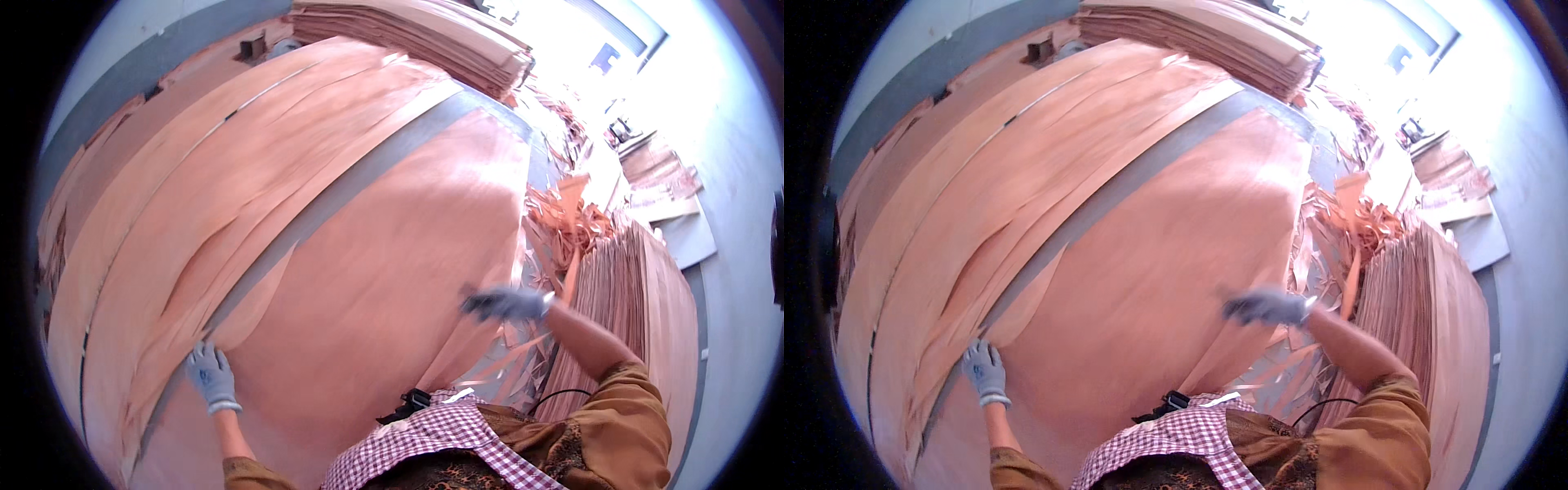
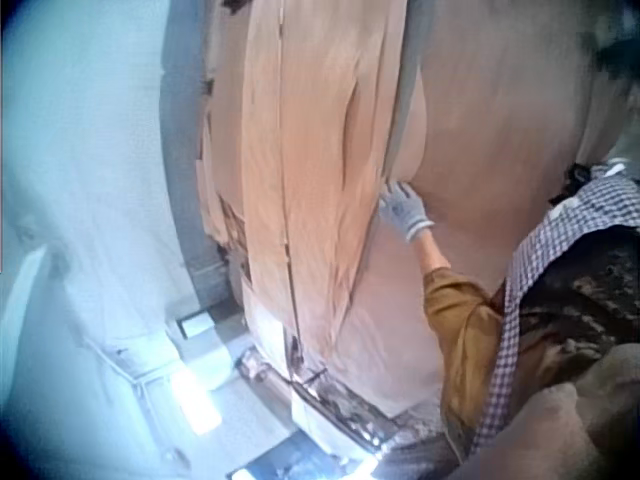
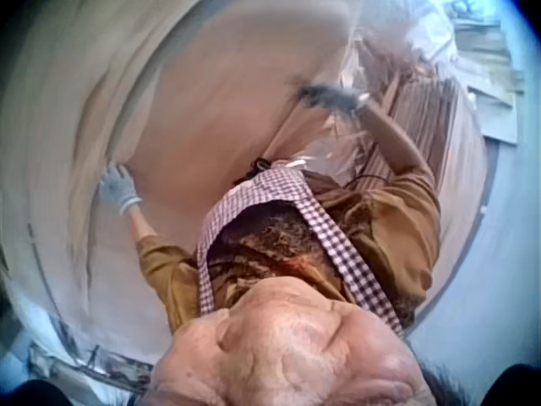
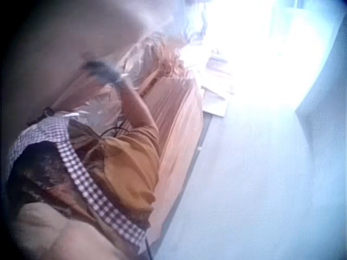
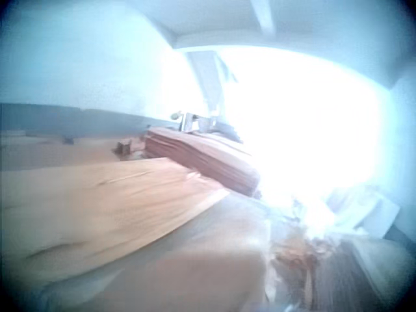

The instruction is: The person prepares large veneer sheets by trimming edges with a utility knife and moving them between stacks in a large workshop.

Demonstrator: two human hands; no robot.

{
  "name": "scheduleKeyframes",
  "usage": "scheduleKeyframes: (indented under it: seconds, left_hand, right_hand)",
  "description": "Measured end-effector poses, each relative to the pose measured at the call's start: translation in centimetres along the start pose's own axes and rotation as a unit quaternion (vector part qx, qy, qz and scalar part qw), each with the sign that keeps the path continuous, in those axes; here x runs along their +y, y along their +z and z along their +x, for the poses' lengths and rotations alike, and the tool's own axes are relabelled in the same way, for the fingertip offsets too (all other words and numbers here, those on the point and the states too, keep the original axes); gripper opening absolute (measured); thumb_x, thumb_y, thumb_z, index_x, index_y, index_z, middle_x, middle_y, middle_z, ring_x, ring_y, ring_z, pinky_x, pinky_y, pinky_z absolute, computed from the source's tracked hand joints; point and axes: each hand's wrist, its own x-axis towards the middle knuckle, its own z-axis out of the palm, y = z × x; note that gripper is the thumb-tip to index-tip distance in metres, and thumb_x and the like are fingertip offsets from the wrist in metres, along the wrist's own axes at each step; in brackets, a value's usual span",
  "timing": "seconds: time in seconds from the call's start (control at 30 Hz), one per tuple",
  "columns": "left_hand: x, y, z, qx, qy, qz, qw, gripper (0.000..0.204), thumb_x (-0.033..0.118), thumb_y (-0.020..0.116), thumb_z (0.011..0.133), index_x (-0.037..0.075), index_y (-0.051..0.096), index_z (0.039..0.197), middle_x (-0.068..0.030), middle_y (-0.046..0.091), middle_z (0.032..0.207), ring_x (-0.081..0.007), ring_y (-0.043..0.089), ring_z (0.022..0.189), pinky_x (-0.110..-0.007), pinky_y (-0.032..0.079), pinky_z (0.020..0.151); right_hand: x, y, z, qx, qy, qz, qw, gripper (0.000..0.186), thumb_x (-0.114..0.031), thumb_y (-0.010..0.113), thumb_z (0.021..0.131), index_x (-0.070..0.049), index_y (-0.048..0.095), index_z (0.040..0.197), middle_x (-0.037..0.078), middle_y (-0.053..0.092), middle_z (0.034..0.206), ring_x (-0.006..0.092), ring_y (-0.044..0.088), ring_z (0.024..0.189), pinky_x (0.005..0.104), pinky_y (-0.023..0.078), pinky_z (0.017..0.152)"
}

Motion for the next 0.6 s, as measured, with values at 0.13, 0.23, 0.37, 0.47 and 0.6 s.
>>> scheduleKeyframes:
  seconds: [0.13, 0.23, 0.37, 0.47, 0.6]
  left_hand:
    - [1.6, 0.5, 0.5, 0.050, 0.005, -0.016, 0.999, 0.023, 0.017, 0.059, 0.081, 0.003, 0.057, 0.099, -0.0182, 0.054, 0.117, -0.0357, 0.051, 0.106, -0.046, 0.042, 0.088]
    - [2.7, -1.5, -0.2, 0.091, 0.002, -0.021, 0.996, 0.025, 0.019, 0.058, 0.084, 0.001, 0.056, 0.101, -0.0191, 0.054, 0.117, -0.0360, 0.051, 0.108, -0.046, 0.041, 0.089]
    - [3.5, -3.1, -0.5, 0.108, 0.005, -0.109, 0.988, 0.024, 0.017, 0.058, 0.084, -0.001, 0.056, 0.100, -0.0199, 0.053, 0.116, -0.0366, 0.051, 0.107, -0.046, 0.040, 0.089]
    - [6.0, -3.5, -0.2, 0.116, 0.031, -0.135, 0.983, 0.022, 0.015, 0.059, 0.084, 0.001, 0.057, 0.101, -0.0186, 0.054, 0.115, -0.0349, 0.052, 0.105, -0.045, 0.040, 0.089]
    - [7.6, -3.3, -0.1, 0.118, 0.041, -0.180, 0.976, 0.021, 0.014, 0.061, 0.084, 0.003, 0.060, 0.102, -0.0158, 0.055, 0.115, -0.0333, 0.052, 0.106, -0.043, 0.040, 0.091]
  right_hand:
    - [7.8, 9.4, 4.3, -0.301, -0.061, -0.151, 0.939, 0.040, -0.015, 0.058, 0.090, -0.004, 0.051, 0.128, 0.001, 0.060, 0.116, 0.0082, 0.053, 0.099, 0.0270, 0.044, 0.089]
    - [9.0, 9.8, 2.8, -0.274, -0.025, -0.081, 0.958, 0.038, -0.017, 0.058, 0.091, -0.002, 0.052, 0.126, 0.000, 0.061, 0.112, 0.0062, 0.050, 0.099, 0.0246, 0.044, 0.089]
    - [5.7, 9.2, 1.2, -0.280, 0.021, 0.034, 0.959, 0.033, -0.014, 0.058, 0.090, -0.001, 0.055, 0.120, -0.002, 0.061, 0.100, 0.0061, 0.049, 0.090, 0.0251, 0.045, 0.081]
    - [7.7, 9.0, 2.5, -0.277, 0.006, -0.012, 0.961, 0.034, -0.014, 0.060, 0.089, -0.001, 0.055, 0.120, -0.002, 0.061, 0.099, 0.0066, 0.049, 0.088, 0.0253, 0.045, 0.079]
    - [5.6, 6.5, 3.2, -0.304, 0.040, -0.128, 0.943, 0.037, -0.020, 0.064, 0.086, -0.004, 0.057, 0.118, -0.003, 0.060, 0.088, 0.0079, 0.049, 0.079, 0.0252, 0.045, 0.070]
